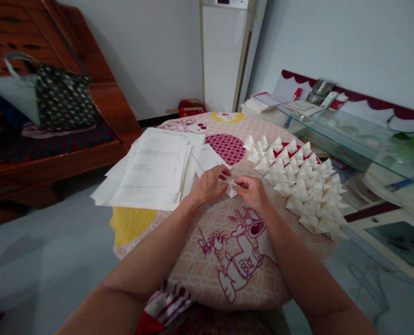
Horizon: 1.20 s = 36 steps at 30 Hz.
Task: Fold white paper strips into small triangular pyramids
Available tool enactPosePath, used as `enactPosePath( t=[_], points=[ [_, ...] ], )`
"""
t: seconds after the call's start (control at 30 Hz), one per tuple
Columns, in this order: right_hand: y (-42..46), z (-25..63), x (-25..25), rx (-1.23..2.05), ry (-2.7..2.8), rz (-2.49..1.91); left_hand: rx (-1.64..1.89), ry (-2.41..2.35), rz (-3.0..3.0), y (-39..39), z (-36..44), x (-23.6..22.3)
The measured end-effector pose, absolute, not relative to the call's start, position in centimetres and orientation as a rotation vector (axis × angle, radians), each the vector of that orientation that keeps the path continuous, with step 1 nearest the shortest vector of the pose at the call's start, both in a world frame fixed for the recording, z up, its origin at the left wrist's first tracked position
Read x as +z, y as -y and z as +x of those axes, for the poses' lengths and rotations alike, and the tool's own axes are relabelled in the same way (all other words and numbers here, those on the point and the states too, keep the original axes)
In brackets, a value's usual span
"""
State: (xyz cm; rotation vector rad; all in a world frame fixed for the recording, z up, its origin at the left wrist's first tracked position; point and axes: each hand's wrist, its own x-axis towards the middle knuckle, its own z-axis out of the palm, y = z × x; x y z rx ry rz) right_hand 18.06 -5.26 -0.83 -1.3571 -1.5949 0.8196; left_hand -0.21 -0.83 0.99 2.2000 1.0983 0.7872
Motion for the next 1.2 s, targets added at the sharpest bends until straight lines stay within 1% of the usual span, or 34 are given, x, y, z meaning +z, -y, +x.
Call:
enactPosePath(
  t=[0.13, 0.27, 0.4, 0.57, 0.83, 1.07, 1.2],
  points=[
    [5.3, 18.0, -1.0, 0.997, 1.487, -1.314, 0.816, -1.012, 2.235, 1.0, -0.2, 1.2],
    [5.3, 17.9, -1.1, 0.986, 1.489, -1.319, 0.741, -1.079, 2.287, 0.9, -0.1, 0.9],
    [5.4, 17.9, -0.8, 0.781, 1.588, -1.343, 0.711, -1.075, 2.267, 0.9, 0.0, 0.6],
    [5.3, 17.8, -0.5, 0.467, 1.766, -1.255, 0.723, -1.036, 2.210, 1.0, 0.1, 0.7],
    [5.4, 17.6, -1.2, 0.244, 1.902, -1.250, 0.702, -1.004, 2.184, 1.0, 0.2, 1.0],
    [5.4, 17.4, -0.8, 0.278, 1.826, -1.223, 0.711, -0.970, 2.226, 0.9, 0.1, 0.6],
    [5.5, 17.6, -0.2, 0.452, 1.691, -1.329, 0.739, -1.001, 2.244, 0.7, -0.2, 0.5]
  ],
)
